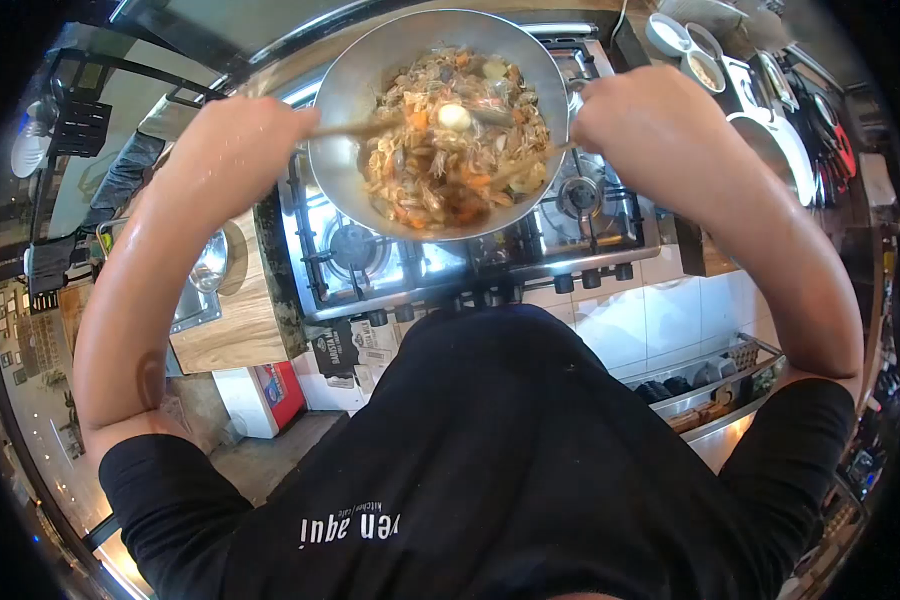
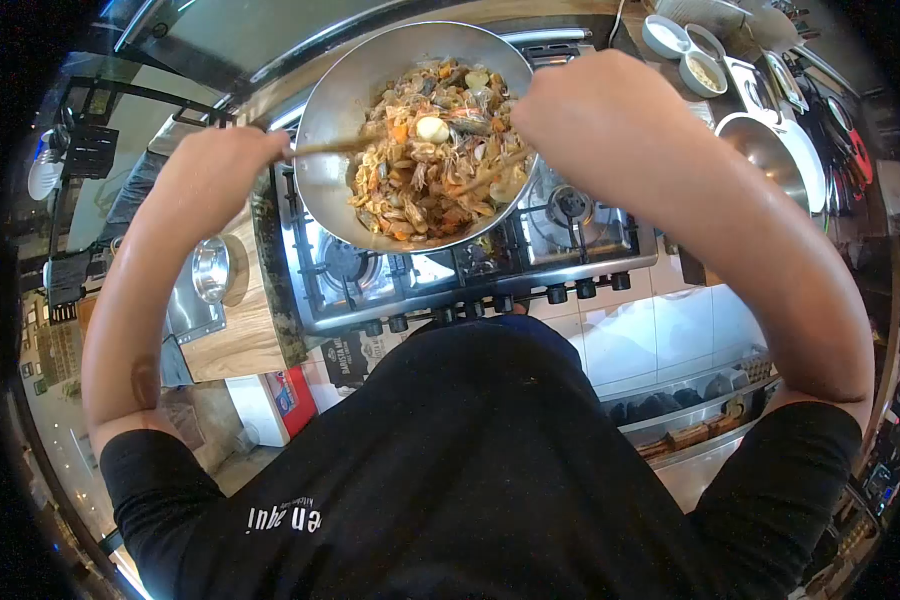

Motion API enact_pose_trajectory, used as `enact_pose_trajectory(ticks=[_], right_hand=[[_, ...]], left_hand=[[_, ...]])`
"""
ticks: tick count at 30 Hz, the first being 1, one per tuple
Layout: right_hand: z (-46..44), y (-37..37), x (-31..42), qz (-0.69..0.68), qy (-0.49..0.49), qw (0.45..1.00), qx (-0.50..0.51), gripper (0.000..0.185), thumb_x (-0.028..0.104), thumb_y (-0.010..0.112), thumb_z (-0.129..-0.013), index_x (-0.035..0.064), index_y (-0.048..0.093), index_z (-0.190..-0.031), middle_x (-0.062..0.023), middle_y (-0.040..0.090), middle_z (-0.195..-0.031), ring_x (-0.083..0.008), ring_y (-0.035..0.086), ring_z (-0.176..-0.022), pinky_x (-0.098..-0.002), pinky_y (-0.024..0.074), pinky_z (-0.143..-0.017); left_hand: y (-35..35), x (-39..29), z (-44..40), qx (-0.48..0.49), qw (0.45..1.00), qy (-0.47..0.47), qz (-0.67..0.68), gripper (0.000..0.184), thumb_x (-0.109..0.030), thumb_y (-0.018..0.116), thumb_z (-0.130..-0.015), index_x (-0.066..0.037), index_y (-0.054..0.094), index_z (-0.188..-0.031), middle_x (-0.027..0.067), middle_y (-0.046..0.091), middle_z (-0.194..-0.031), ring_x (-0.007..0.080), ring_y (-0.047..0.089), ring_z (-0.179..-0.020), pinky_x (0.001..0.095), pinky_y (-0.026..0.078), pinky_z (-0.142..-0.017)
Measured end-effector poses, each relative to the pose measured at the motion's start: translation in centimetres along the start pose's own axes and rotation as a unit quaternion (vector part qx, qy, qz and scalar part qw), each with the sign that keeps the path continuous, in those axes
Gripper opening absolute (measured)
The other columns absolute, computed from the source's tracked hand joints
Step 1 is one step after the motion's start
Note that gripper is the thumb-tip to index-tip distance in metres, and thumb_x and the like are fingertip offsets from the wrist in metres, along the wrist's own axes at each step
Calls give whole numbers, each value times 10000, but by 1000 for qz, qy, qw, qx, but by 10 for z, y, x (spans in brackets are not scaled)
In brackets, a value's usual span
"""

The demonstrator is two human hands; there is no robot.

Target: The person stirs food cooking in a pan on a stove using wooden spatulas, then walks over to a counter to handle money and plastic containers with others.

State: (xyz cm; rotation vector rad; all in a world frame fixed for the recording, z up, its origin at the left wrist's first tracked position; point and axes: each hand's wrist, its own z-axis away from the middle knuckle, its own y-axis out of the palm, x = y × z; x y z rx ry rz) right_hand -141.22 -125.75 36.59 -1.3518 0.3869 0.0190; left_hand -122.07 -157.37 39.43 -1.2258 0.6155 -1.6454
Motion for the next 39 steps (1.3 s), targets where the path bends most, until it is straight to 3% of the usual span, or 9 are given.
enact_pose_trajectory(ticks=[3, 5, 8, 10, 14, 19, 25, 28, 39], right_hand=[[6, -2, 9, 3, -55, 998, 27, 120, 28, 804, -841, 58, 864, -941, -131, 833, -938, -306, 838, -878, -418, 678, -805], [4, 2, 16, -27, -87, 995, 38, 134, 40, 801, -855, 59, 868, -970, -133, 838, -961, -304, 842, -907, -423, 683, -805], [-3, 10, 23, -69, -92, 992, 52, 147, 48, 784, -878, 48, 868, -998, -139, 840, -982, -320, 843, -934, -439, 689, -794], [-4, 11, 22, -73, -99, 991, 59, 148, 52, 777, -886, 42, 868, -1002, -142, 840, -987, -328, 843, -934, -448, 691, -785], [-3, 5, 22, -69, -120, 987, 86, 163, 63, 766, -900, 33, 872, -1020, -141, 842, -996, -329, 842, -923, -451, 693, -780], [1, 13, 22, -81, -123, 988, 42, 160, 66, 769, -900, 52, 878, -1017, -137, 843, -984, -316, 843, -919, -444, 693, -790], [3, 16, 22, -67, -127, 989, 33, 179, 65, 808, -877, 71, 880, -1040, -130, 844, -989, -300, 845, -936, -429, 692, -813], [1, 16, 25, -53, -132, 989, 43, 198, 63, 824, -868, 70, 881, -1057, -125, 843, -999, -298, 845, -949, -424, 692, -817], [3, 7, 32, -54, -116, 991, 45, 174, 65, 791, -879, 71, 881, -1028, -127, 841, -969, -301, 842, -926, -420, 686, -825]], left_hand=[[-24, -37, 3, 131, 985, 73, 81, 178, -79, 616, -1019, -91, 754, -1130, 152, 801, -1087, 368, 795, -1066, 496, 641, -921], [-8, -65, -5, 122, 977, 165, 59, 191, -95, 628, -1020, -91, 768, -1150, 150, 807, -1099, 357, 797, -1088, 489, 650, -931], [13, -109, -38, 183, 972, 148, 24, 280, -89, 635, -1022, -127, 773, -1262, 140, 813, -1122, 356, 808, -1057, 488, 668, -883], [33, -113, -56, 84, 984, 120, 99, 344, -89, 646, -1022, -145, 753, -1344, 142, 818, -1103, 359, 819, -1005, 499, 679, -816], [37, -95, -67, 84, 993, 13, 87, 327, -89, 636, -1025, -151, 745, -1326, 160, 817, -1074, 373, 820, -991, 485, 674, -846], [35, -55, -55, 13, 997, -18, 73, 304, -73, 629, -1006, -174, 774, -1253, 172, 812, -1079, 379, 804, -1044, 483, 661, -899], [-13, -73, -22, 189, 979, 0, 71, 227, -118, 642, -1012, -172, 778, -1186, 138, 801, -1071, 370, 788, -1075, 488, 643, -922], [30, -98, -29, 137, 987, 61, 62, 214, -110, 642, -1016, -158, 776, -1175, 140, 802, -1077, 368, 796, -1057, 493, 649, -898], [35, -33, -54, 25, 994, -64, 87, 261, -48, 662, -974, -90, 754, -1215, 220, 801, -1084, 408, 782, -1080, 522, 629, -935]])
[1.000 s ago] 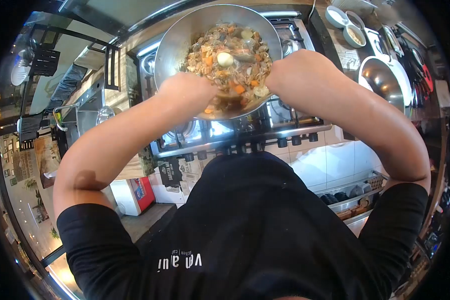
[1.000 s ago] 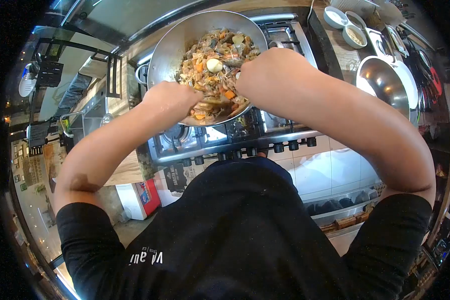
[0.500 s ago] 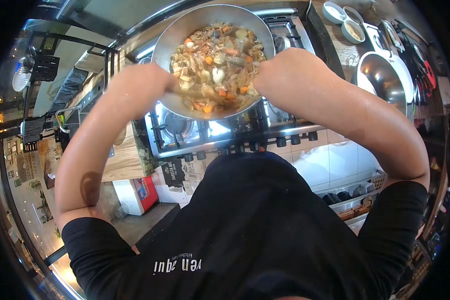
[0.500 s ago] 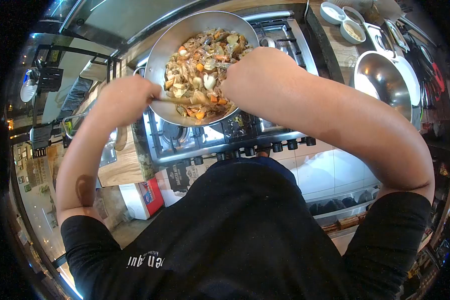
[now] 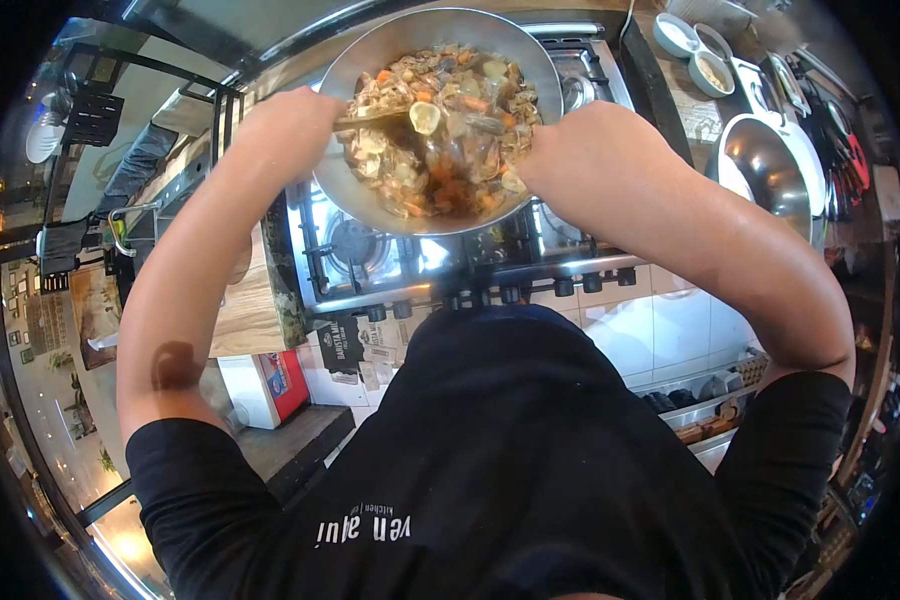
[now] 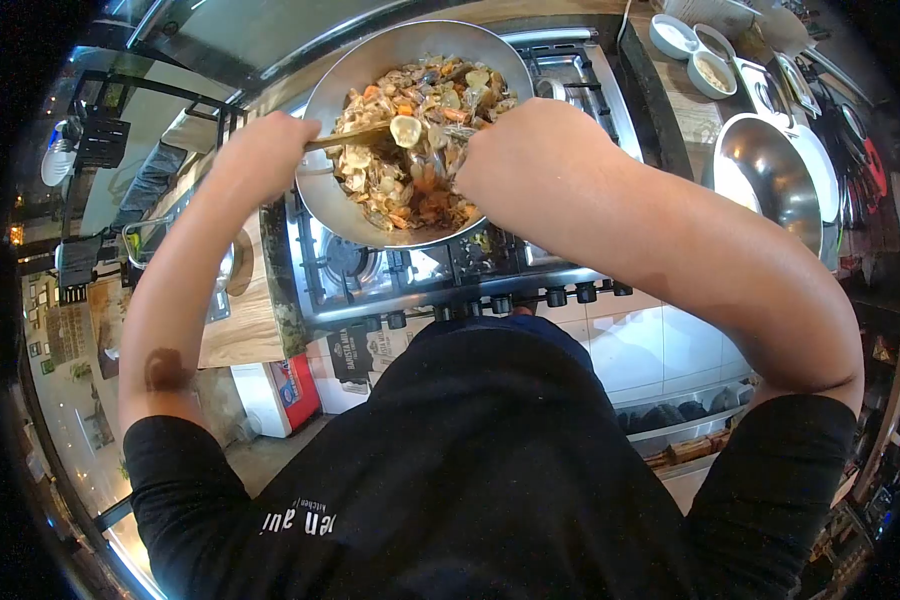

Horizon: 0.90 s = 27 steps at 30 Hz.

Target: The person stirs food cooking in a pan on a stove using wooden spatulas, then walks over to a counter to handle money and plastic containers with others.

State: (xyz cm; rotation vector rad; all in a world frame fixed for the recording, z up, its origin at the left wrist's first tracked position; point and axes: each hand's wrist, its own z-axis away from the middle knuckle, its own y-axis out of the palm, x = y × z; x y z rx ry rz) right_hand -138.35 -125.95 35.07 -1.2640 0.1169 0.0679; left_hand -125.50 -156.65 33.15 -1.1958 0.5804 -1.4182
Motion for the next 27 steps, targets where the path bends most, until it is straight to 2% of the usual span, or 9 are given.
enact_pose_trajectory(ticks=[3, 6, 9, 12, 19, 21, 24, 26, 27], right_hand=[[5, -4, 1, -6, 5, 1000, -10, 157, 59, 774, -881, 76, 879, -997, -131, 838, -955, -302, 842, -918, -420, 684, -827], [4, -1, 1, -13, 13, 1000, -15, 146, 49, 775, -872, 81, 877, -973, -135, 836, -951, -307, 840, -917, -421, 681, -831], [2, -2, 5, -1, 11, 1000, -18, 135, 55, 764, -876, 83, 873, -952, -135, 834, -941, -315, 838, -916, -427, 679, -830], [1, -4, 7, -20, 25, 999, 10, 122, 70, 754, -885, 73, 866, -932, -141, 830, -927, -325, 837, -915, -436, 678, -824], [-7, -1, 14, -22, 36, 999, 33, 81, 87, 760, -841, 74, 839, -842, -127, 788, -944, -333, 815, -893, -443, 654, -782], [-8, -2, 13, -13, 40, 998, 50, 82, 92, 760, -845, 77, 840, -849, -124, 787, -958, -330, 814, -900, -443, 653, -787], [-2, -7, -3, 14, 16, 1000, -13, 92, 73, 770, -866, 65, 857, -896, -153, 821, -904, -333, 834, -884, -434, 677, -779], [6, -28, -14, 76, 90, 990, -71, 95, 63, 792, -847, 76, 866, -904, -143, 820, -890, -314, 836, -883, -419, 677, -776], [8, -39, -16, 128, 113, 981, -89, 106, 58, 820, -828, 83, 876, -915, -140, 823, -891, -292, 838, -879, -401, 677, -780]], left_hand=[[-32, -4, 26, 73, 997, -17, -13, 300, -52, 656, -974, -98, 760, -1252, 223, 800, -1067, 397, 779, -1087, 522, 626, -932], [-33, -42, 38, 141, 987, 44, 56, 333, -66, 649, -993, -118, 763, -1302, 203, 800, -1050, 389, 780, -1084, 527, 627, -939], [19, -65, 25, 108, 986, 123, 24, 361, -73, 641, -1006, -144, 766, -1336, 194, 802, -1049, 379, 785, -1089, 534, 632, -930], [40, -51, -6, 53, 991, 92, 81, 334, -64, 632, -1007, -137, 771, -1301, 190, 808, -1070, 378, 795, -1061, 531, 643, -911], [42, 6, -9, -75, 997, 21, 6, 217, -68, 666, -981, -108, 770, -1167, 196, 804, -1010, 406, 799, -1004, 521, 649, -870], [12, 19, -2, -41, 999, 21, -10, 208, -79, 671, -982, -112, 767, -1163, 180, 806, -1008, 403, 798, -997, 516, 646, -856], [-32, 42, 11, -18, 998, 21, -48, 181, -102, 679, -987, -121, 760, -1148, 147, 810, -1005, 386, 796, -984, 501, 643, -830], [-33, 56, 12, -27, 997, 23, -69, 165, -114, 683, -990, -125, 757, -1137, 129, 812, -1005, 372, 797, -979, 491, 641, -818], [-27, 66, 9, -107, 989, 16, -101, 134, -129, 689, -991, -134, 763, -1104, 114, 813, -993, 358, 796, -975, 487, 636, -810]])
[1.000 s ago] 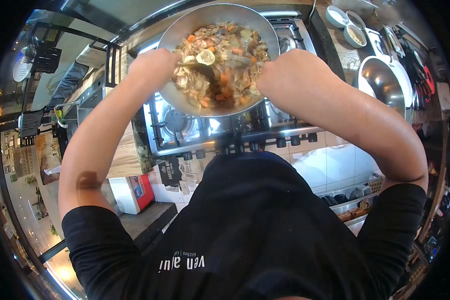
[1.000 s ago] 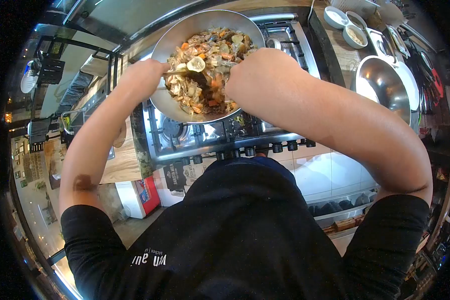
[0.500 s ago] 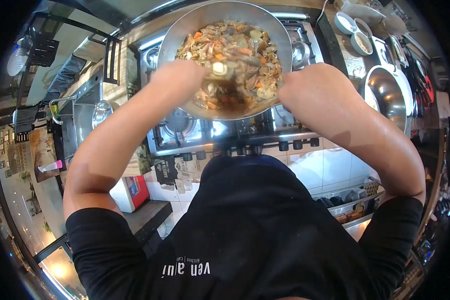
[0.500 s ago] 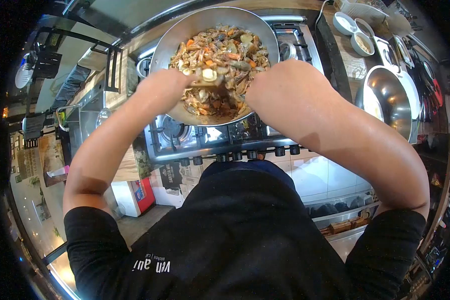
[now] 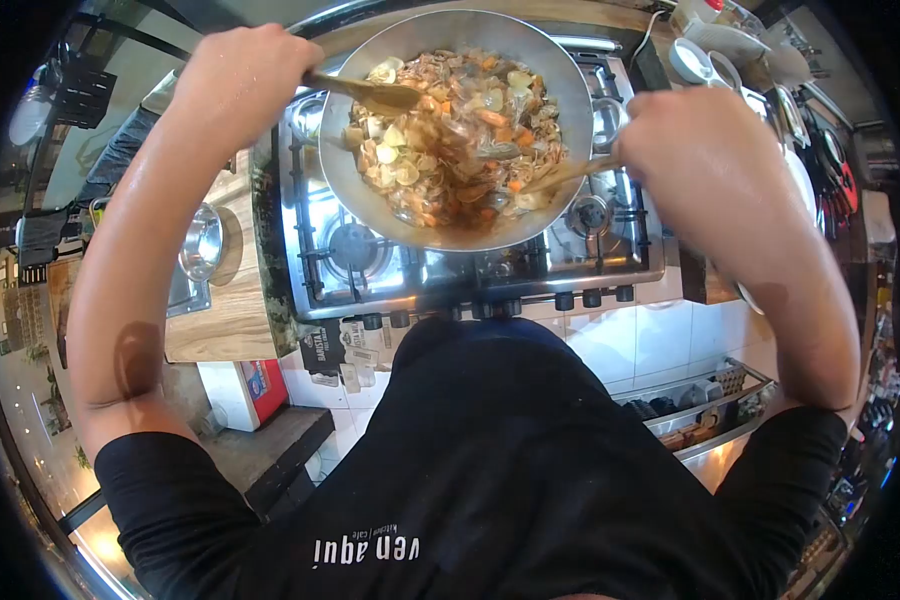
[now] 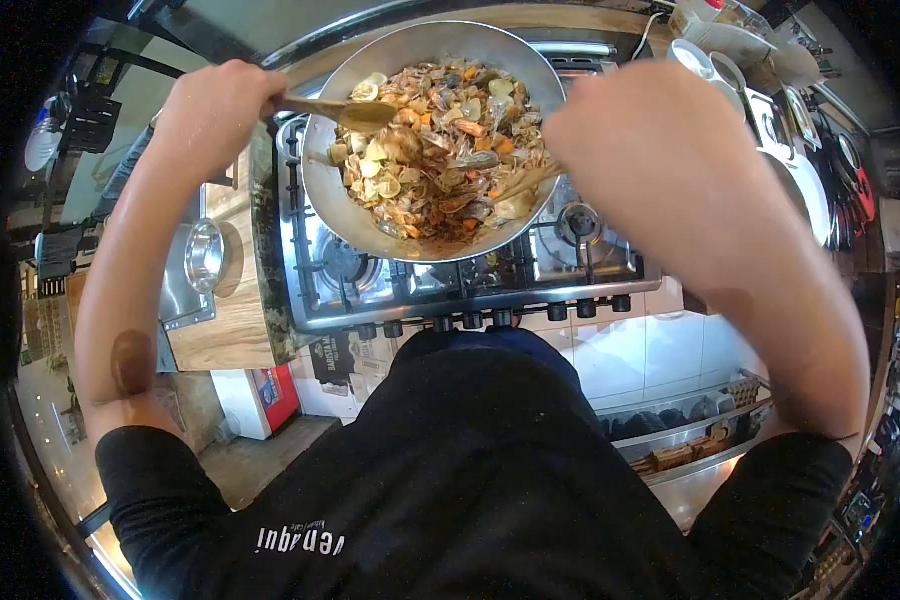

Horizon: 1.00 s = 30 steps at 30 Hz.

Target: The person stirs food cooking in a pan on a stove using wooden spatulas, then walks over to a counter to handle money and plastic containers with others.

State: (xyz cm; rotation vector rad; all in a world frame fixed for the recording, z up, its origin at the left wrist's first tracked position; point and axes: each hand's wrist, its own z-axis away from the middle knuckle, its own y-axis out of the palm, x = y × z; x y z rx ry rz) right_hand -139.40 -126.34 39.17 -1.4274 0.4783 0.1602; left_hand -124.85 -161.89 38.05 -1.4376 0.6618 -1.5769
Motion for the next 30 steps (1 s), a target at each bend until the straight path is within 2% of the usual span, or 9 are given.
enact_pose_trajectory(ticks=[1, 3, 6, 12, 14, 17, 23, 27, 30], right_hand=[[-4, -1, -1, 2, 1, 1000, 0, 106, 58, 820, -828, 83, 876, -915, -140, 823, -891, -292, 838, -879, -401, 677, -780], [-23, 2, -5, 18, -17, 999, 22, 122, 63, 834, -825, 76, 879, -937, -140, 828, -901, -288, 839, -883, -398, 679, -769], [-67, 30, 16, -11, -87, 972, 218, 143, 82, 823, -845, 79, 881, -976, -108, 846, -964, -302, 843, -913, -418, 677, -743], [-78, 125, 47, -75, -110, 991, -3, 122, 153, 752, -914, 102, 860, -890, -97, 830, -920, -287, 838, -882, -426, 669, -717], [-84, 118, 48, -69, -106, 992, 13, 121, 152, 753, -910, 103, 861, -887, -99, 830, -920, -288, 838, -881, -424, 669, -717], [-79, 104, 50, -65, -91, 993, 30, 114, 144, 758, -899, 102, 862, -878, -103, 831, -924, -291, 837, -870, -419, 668, -717], [-41, 29, 20, -53, -61, 991, 106, 85, 109, 784, -871, 93, 866, -888, -108, 831, -912, -289, 835, -853, -412, 668, -742], [-39, -5, 0, 18, -18, 986, 167, 93, 114, 792, -874, 88, 871, -915, -107, 833, -908, -283, 839, -876, -418, 674, -775], [-66, 29, 16, -23, -58, 963, 263, 99, 125, 794, -876, 99, 874, -929, -104, 838, -925, -299, 839, -903, -439, 674, -755]], left_hand=[[7, 4, -4, -78, 996, -12, -35, 107, -145, 695, -993, -143, 769, -1070, 99, 814, -981, 343, 795, -971, 483, 630, -803], [16, -4, -21, -105, 992, -33, -63, 103, -163, 716, -980, -140, 809, -1020, 95, 830, -983, 330, 816, -966, 481, 653, -800], [43, -30, -55, 38, 997, -46, -44, 146, -196, 741, -967, -104, 848, -1007, 120, 850, -1020, 340, 841, -952, 483, 683, -785], [79, -66, -70, 56, 994, -21, 90, 283, -344, 703, -1044, -96, 840, -1052, 144, 843, -1042, 362, 829, -975, 505, 671, -805], [76, -71, -59, 66, 988, -13, 141, 383, -465, 653, -1096, -125, 826, -1078, 163, 827, -1041, 385, 805, -1007, 520, 645, -842], [61, -68, -37, 42, 990, 24, 132, 371, -477, 666, -1079, -141, 825, -1066, 134, 819, -1006, 363, 803, -992, 508, 643, -838], [29, -19, -6, 33, 997, 48, 46, 294, -433, 694, -1059, -163, 811, -1061, 67, 806, -987, 319, 802, -962, 484, 639, -808], [32, -8, -16, -6, 1000, 1, -19, 142, -228, 703, -1028, -146, 818, -1046, 79, 827, -1023, 283, 828, -977, 449, 669, -795], [72, -46, -31, 65, 998, 22, -2, 144, -154, 698, -1000, -141, 817, -1079, 114, 839, -1032, 295, 839, -966, 467, 680, -765]])
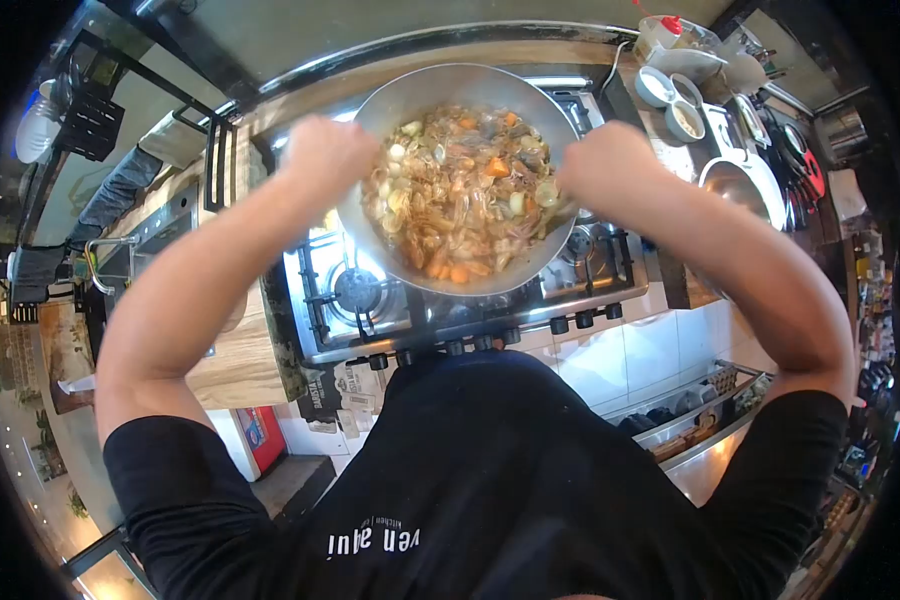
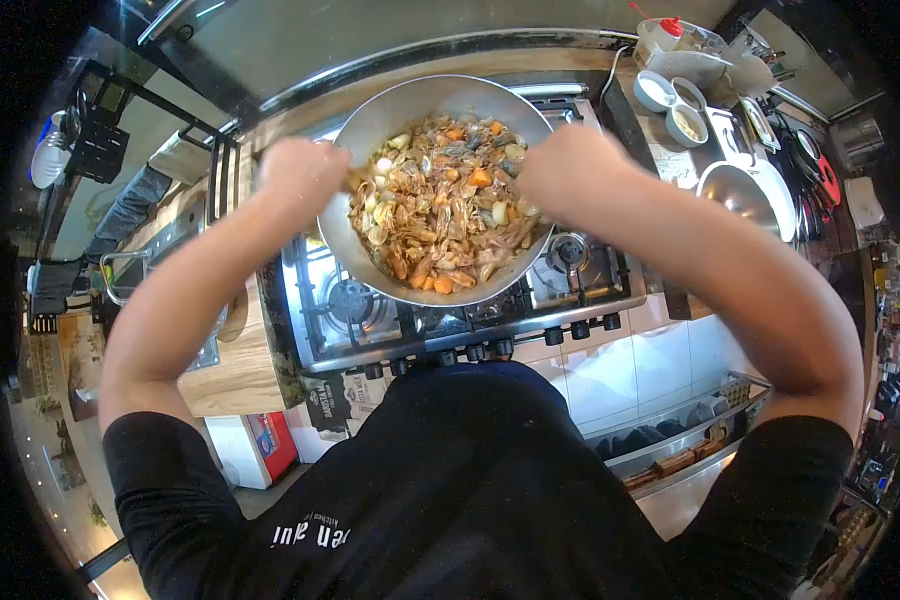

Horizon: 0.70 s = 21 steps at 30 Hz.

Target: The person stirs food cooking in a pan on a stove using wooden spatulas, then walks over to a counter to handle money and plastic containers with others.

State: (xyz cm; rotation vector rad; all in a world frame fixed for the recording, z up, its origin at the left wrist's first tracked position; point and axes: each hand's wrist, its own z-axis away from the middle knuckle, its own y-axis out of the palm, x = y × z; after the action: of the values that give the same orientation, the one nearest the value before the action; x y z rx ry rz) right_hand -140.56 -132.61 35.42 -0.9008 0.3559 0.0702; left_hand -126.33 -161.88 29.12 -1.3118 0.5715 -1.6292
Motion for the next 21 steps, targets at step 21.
enact_pose_trajectory(ticks=[21], right_hand=[[40, 23, -15, -6, 42, 989, -140, 69, 96, 802, -838, 98, 864, -870, -92, 830, -884, -299, 835, -847, -437, 663, -714]], left_hand=[[-15, 18, -75, -178, 980, -5, 85, 194, -296, 691, -1049, -216, 780, -1202, 63, 812, -1081, 307, 800, -1018, 465, 645, -801]])
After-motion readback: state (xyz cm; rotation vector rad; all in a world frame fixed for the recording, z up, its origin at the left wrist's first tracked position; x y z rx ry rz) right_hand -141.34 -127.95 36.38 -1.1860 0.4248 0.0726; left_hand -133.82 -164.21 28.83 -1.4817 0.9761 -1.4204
